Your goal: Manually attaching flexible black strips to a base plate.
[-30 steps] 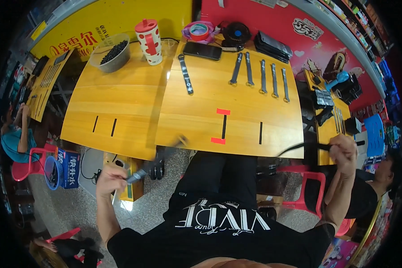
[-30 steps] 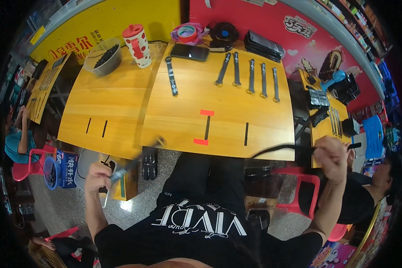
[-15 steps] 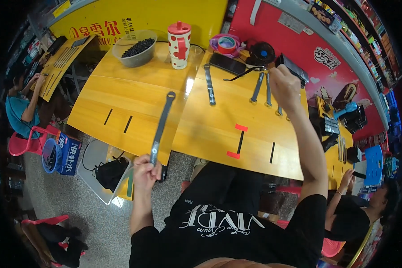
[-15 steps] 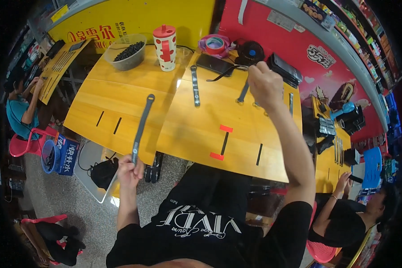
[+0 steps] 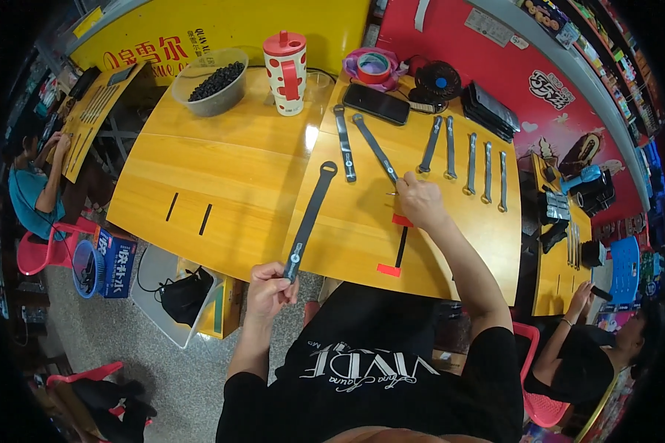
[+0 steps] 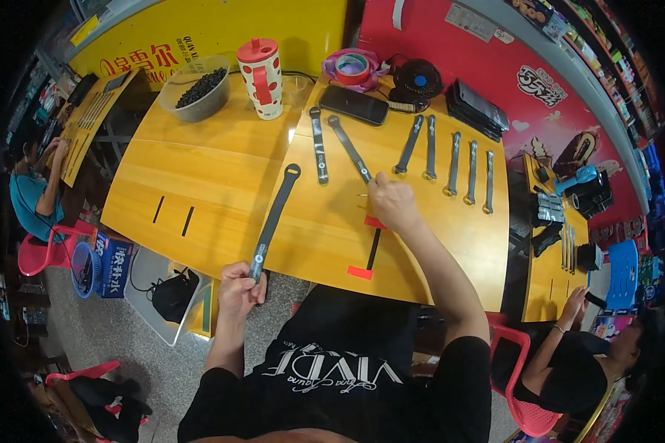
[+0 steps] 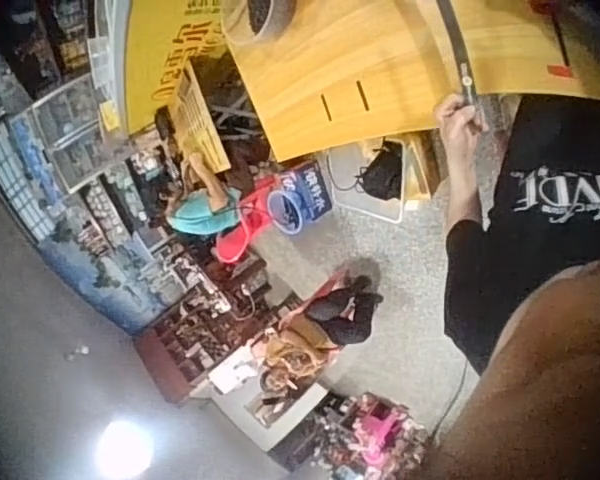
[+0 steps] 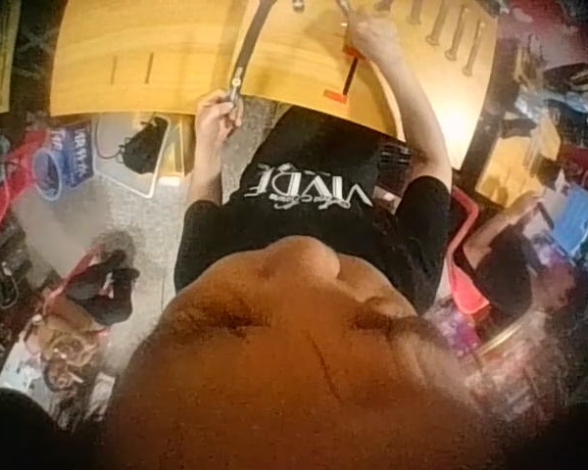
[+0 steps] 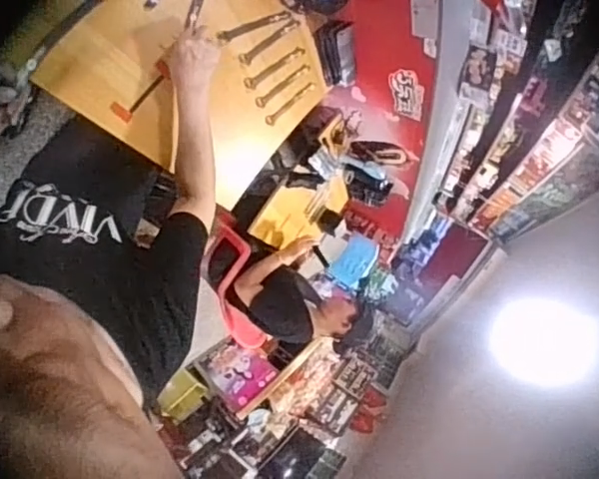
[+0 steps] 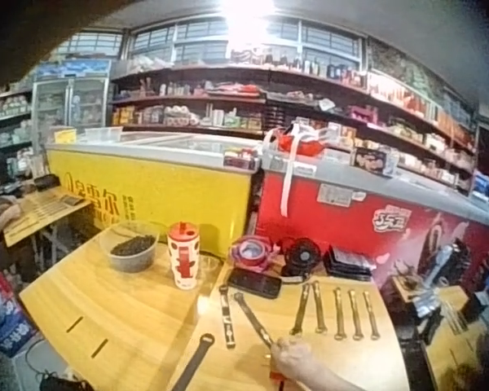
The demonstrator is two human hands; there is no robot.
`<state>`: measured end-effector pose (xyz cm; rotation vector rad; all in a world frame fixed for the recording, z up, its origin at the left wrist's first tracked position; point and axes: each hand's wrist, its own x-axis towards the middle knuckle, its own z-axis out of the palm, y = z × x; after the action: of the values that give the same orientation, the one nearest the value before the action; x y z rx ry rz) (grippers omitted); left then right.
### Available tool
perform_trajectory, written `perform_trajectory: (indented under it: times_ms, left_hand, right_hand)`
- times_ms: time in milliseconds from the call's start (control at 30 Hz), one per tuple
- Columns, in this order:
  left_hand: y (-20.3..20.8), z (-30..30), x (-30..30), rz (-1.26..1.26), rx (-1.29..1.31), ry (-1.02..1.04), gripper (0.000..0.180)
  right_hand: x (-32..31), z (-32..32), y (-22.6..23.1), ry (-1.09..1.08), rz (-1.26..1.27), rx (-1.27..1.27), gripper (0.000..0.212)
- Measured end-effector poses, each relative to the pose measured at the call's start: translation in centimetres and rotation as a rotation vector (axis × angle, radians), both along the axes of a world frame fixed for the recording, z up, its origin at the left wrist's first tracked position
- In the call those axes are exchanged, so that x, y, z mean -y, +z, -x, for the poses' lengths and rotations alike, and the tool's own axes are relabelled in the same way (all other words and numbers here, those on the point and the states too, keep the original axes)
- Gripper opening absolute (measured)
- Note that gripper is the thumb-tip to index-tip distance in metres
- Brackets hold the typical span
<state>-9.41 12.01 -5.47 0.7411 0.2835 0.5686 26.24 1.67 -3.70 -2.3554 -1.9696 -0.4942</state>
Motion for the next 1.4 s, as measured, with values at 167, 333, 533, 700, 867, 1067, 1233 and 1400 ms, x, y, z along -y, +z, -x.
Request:
perform_trajectory:
  times_ms: [167,333,533,700,867,1067,1233,1400]
  left_hand:
    - [1.2,-2.5,2.5,0.015,-0.006,-0.011,0.012]
    - [1.7,-5.0,6.6,-0.177,-0.136,-0.201,0.010]
    - [4.4,-6.2,9.7,0.020,-0.118,-0.574,0.023]
    - [4.0,-7.2,12.2,0.169,0.000,-0.663,0.032]
    - [4.5,-7.9,14.3,0.207,0.079,-0.600,0.028]
    - [6.2,-9.3,15.5,0.111,0.014,-0.419,0.027]
    - [5.0,-9.7,16.6,0.065,-0.043,-0.346,0.017]
    - [5.2,-9.2,16.1,0.068,-0.139,-0.294,0.011]
  right_hand:
    - [2.5,3.4,2.4,-0.083,-0.294,-0.742,0.013]
    - [7.1,13.2,4.8,-0.097,-0.484,-2.098,0.034]
    - [10.9,13.7,5.5,-0.016,-0.429,-2.244,0.024]
    - [13.4,13.1,6.3,0.047,-0.195,-2.256,0.020]
    - [16.2,13.2,6.1,-0.139,-0.456,-1.773,0.026]
    - [21.0,16.4,5.3,-0.257,-0.807,-1.414,0.023]
    - [20.0,18.4,4.4,-0.115,-0.941,-1.468,0.025]
    - [19.3,17.1,5.3,-0.030,-0.895,-1.285,0.011]
